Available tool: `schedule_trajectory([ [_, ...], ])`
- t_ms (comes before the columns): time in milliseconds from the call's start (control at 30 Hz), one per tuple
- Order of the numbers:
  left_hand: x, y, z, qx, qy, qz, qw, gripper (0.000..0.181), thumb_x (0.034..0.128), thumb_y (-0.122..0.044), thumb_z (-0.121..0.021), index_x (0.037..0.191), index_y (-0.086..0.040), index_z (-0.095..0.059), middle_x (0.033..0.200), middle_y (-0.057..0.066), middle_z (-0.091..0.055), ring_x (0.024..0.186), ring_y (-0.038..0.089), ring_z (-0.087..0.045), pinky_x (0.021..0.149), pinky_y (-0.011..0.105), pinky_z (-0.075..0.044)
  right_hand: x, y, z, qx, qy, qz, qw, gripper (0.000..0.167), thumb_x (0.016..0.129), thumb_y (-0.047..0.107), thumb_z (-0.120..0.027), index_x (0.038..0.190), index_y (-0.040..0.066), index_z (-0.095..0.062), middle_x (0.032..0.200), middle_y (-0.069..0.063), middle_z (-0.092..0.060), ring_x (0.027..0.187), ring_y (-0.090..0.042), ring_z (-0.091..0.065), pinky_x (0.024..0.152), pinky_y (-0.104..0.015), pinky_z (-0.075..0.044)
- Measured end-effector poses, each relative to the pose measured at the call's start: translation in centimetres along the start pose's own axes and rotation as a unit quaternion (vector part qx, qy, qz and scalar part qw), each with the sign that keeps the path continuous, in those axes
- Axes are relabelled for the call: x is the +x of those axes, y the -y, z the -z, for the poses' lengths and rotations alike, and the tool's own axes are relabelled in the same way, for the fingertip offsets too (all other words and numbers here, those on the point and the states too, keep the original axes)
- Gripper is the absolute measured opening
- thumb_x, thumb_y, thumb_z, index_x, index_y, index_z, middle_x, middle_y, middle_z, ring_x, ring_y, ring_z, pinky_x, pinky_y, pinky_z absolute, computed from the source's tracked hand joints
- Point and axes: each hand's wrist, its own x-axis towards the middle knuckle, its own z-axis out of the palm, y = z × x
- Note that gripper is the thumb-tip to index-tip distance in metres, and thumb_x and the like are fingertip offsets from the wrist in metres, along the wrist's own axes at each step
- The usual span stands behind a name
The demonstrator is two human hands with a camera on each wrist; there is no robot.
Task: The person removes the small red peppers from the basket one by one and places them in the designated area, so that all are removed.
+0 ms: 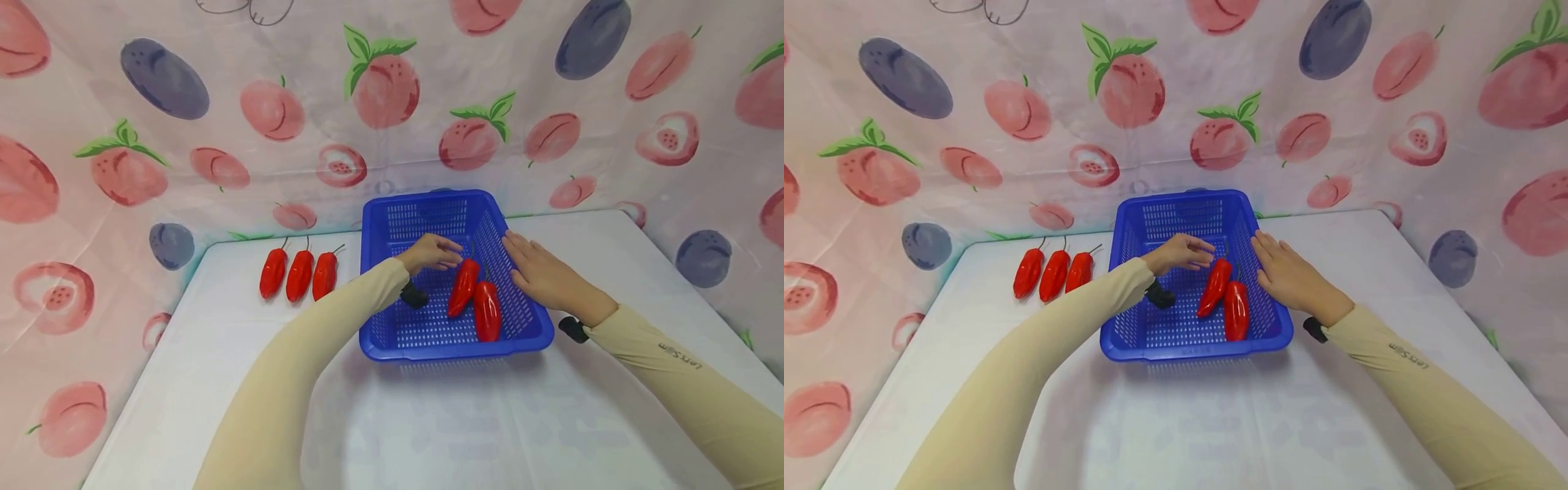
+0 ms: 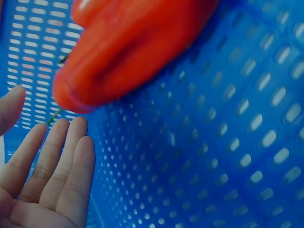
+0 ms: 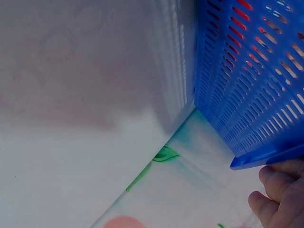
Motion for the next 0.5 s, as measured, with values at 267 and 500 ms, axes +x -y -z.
schedule_trajectory([
  [267, 0.6, 0.9, 0.1, 0.016, 0.004, 0.033, 0.9993, 0.044, 0.0869, -0.007, -0.065, 0.129, -0.001, -0.055, 0.124, 0.018, -0.062, 0.113, 0.028, -0.062, 0.096, 0.035, -0.051, 0.0, 0.0, 0.1, -0.002, 0.008, -0.001, 1.0000, 0.062, 0.097, 0.020, -0.040, 0.146, -0.008, -0.016, 0.154, -0.026, -0.014, 0.143, -0.042, -0.014, 0.116, -0.058, -0.014],
  [500, 0.4, 1.2, -0.4, 0.057, 0.021, 0.045, 0.9971, 0.043, 0.0843, -0.006, -0.068, 0.126, -0.001, -0.058, 0.122, 0.018, -0.063, 0.112, 0.026, -0.062, 0.094, 0.033, -0.052, 0.1, 0.0, 0.0, -0.008, 0.006, -0.001, 0.9999, 0.062, 0.096, 0.020, -0.040, 0.146, -0.008, -0.016, 0.154, -0.026, -0.015, 0.143, -0.042, -0.015, 0.116, -0.058, -0.015],
])
